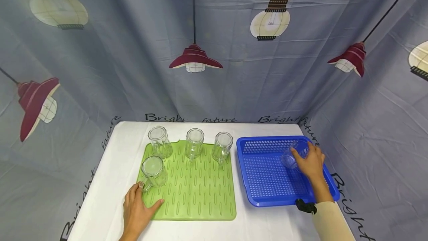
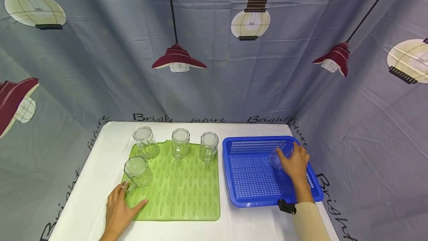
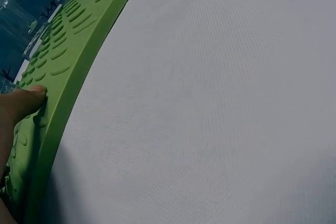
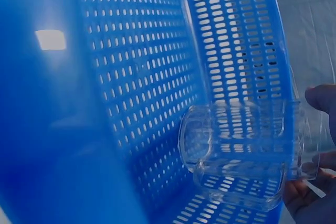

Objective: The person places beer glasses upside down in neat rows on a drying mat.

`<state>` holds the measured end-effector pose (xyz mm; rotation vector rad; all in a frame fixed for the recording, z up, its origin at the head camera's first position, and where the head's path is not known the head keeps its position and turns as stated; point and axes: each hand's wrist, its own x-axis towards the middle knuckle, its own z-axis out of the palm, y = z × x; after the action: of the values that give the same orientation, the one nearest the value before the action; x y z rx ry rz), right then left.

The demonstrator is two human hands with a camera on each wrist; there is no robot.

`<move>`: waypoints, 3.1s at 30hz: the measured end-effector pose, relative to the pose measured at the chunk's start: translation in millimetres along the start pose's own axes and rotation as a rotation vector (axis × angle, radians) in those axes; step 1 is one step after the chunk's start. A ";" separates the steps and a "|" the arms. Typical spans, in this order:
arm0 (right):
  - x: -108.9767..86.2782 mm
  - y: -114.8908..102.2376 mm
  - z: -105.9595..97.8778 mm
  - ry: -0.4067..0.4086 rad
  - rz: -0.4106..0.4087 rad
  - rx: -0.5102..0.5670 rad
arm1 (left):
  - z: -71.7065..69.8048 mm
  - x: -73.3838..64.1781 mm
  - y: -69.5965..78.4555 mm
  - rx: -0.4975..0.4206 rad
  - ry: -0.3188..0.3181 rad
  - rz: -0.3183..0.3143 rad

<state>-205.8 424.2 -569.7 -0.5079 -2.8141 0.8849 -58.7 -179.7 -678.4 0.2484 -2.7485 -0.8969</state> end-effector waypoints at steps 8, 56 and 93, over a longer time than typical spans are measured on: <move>3.2 2.5 -0.4 0.008 -0.018 -0.025 | -0.1 1.2 0.2 -0.001 0.031 -0.010; -29.8 -17.0 -6.6 0.103 -0.090 0.011 | 0.5 -2.8 -2.2 0.028 -0.016 -0.068; -59.4 -74.9 -6.3 0.191 -0.330 0.082 | -4.0 -9.5 -2.5 -0.047 0.010 -0.033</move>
<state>-169.5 348.5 -523.6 -0.1029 -2.5722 0.8284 -48.4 -181.7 -678.4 0.2896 -2.7179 -0.9653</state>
